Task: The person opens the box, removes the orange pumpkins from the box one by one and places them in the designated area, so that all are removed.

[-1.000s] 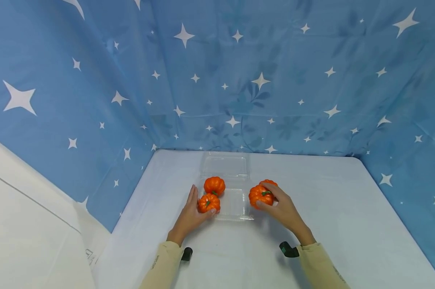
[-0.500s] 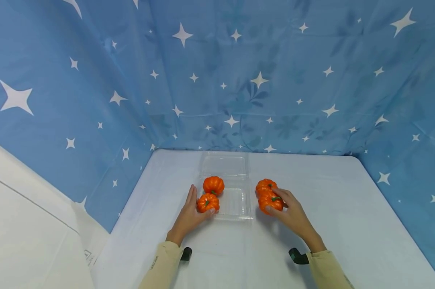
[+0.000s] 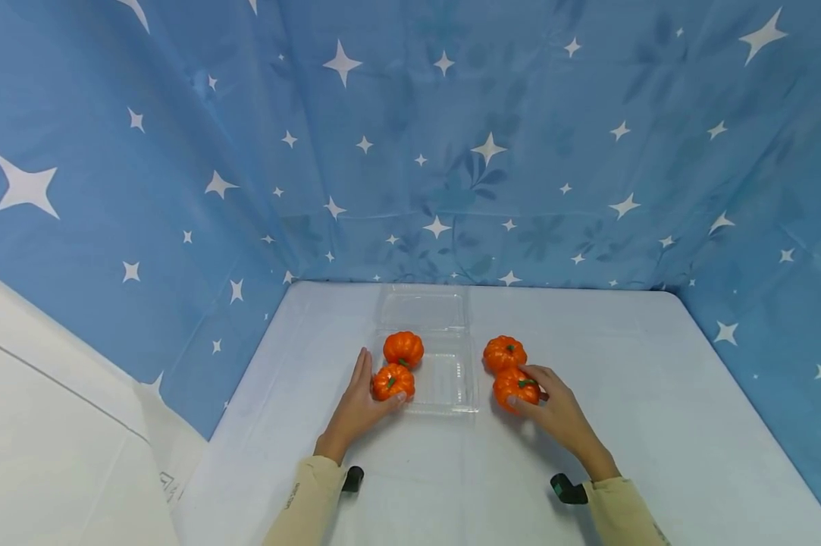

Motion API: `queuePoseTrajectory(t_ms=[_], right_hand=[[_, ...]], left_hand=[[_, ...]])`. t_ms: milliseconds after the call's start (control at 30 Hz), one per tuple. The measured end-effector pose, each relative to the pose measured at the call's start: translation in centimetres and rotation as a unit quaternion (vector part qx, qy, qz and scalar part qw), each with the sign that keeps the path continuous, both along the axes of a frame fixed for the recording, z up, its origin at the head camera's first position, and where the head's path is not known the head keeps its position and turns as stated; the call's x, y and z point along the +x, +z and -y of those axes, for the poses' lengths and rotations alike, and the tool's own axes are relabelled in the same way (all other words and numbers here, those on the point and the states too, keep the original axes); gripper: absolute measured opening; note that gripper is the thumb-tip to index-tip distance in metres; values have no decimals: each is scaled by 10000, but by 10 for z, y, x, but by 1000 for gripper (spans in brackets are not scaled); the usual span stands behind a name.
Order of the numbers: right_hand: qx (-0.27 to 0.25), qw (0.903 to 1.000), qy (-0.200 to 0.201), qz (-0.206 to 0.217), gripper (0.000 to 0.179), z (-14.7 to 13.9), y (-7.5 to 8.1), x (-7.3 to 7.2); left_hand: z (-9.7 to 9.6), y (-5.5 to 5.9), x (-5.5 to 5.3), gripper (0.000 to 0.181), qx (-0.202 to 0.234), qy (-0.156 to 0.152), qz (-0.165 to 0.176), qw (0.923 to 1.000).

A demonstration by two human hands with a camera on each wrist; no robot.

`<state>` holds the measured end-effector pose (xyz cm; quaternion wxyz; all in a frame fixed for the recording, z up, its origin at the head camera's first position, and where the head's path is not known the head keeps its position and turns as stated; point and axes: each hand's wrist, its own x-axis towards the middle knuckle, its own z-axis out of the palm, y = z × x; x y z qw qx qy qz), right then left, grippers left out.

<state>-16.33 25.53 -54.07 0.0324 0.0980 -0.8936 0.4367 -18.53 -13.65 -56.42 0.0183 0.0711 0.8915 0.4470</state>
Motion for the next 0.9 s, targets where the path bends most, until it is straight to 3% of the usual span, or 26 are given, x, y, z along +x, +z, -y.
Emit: queuePoseTrajectory(t_ms=[400, 900], right_hand=[[-8, 10000, 55, 0, 67, 1, -15, -1], [-58, 10000, 16, 15, 71, 4, -23, 2]], left_hand=[[-2, -1, 2, 123, 4, 6, 48, 10000], [0, 3, 1, 124, 27, 1, 43, 10000]])
